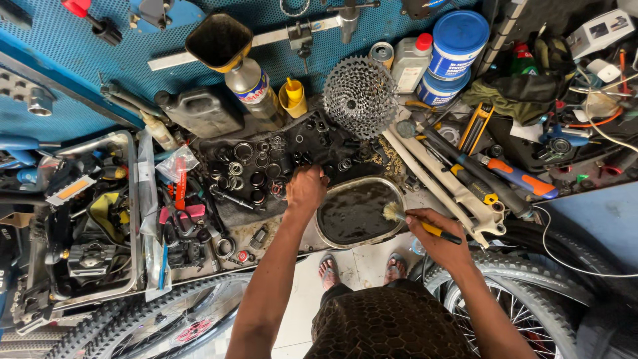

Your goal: The person cleans small bicycle parts by scrubbing them with a brush in a metal tray filled with liquid. The person repeatedly picks up parts, scrubs them, and places them back on the workbench.

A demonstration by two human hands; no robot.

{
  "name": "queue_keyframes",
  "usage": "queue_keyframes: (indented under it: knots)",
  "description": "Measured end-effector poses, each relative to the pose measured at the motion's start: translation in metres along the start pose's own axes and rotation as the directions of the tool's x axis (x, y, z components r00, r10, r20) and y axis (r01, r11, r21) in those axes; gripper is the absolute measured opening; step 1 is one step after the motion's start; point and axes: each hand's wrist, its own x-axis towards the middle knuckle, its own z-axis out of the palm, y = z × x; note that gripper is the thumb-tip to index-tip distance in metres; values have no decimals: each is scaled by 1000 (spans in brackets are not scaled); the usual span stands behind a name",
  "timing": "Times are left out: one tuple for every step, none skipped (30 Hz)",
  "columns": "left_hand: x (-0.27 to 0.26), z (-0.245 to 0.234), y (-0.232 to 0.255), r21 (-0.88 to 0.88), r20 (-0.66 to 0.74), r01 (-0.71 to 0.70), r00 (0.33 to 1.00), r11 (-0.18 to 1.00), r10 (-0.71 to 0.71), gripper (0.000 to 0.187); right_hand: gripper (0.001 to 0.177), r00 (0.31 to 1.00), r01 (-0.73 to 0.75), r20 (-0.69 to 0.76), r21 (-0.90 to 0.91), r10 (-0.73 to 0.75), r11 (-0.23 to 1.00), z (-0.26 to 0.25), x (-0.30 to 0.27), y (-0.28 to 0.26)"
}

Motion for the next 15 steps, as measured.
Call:
queue_keyframes:
  knots:
    - [-1,0,2,7,-9,-23,1000,1000,23,25,26,1000,4,-2,-2,-4,1000,0,-1,0]
    - [-2,0,4,13,-18,-45,999,999,45,24,26,1000,8,-2,-5,-8,1000,0,-2,1]
    - [-2,0,6,20,-26,-67,997,998,68,24,26,1000,8,0,2,-8,1000,-1,-3,1]
    - [-2,-2,8,24,-15,-64,998,998,64,25,26,1000,10,4,9,-10,1000,-1,-3,0]
    - [-1,-4,10,28,-4,-60,998,998,60,27,26,1000,12,7,16,-12,1000,-1,-3,-1]
    - [0,-6,11,33,7,-56,998,998,56,28,26,1000,-13,13,12,13,1000,-2,-3,-3]
    - [4,-9,12,16,-2,-38,999,999,38,26,26,999,-39,19,9,39,999,-3,-3,-5]
    - [9,-11,11,-1,-9,-21,1000,1000,21,24,26,998,-66,24,5,66,998,-4,-4,-6]
    - [16,-12,11,-19,-16,-4,1000,1000,4,21,26,996,-81,28,-25,82,996,-4,-4,-7]
    - [25,-13,9,-32,-34,15,999,999,-16,19,26,995,-96,29,-55,98,994,-5,-4,-7]
    - [36,-14,6,-45,-52,34,998,998,-36,17,26,993,-112,29,-84,115,990,-6,-4,-7]
    - [48,-14,3,-59,-68,52,996,997,-56,17,26,998,-59,23,-55,60,997,-6,-4,-6]
    - [61,-13,0,-49,-84,46,995,998,-50,21,26,1000,-5,14,-27,6,1000,-6,-6,-4]
    - [76,-10,-5,-40,-100,40,994,998,-44,25,26,999,49,4,1,-49,999,-6,-9,-2]
    - [89,-6,-9,-30,-117,34,992,999,-38,29,26,998,66,-6,1,-66,998,-6,-11,-1]
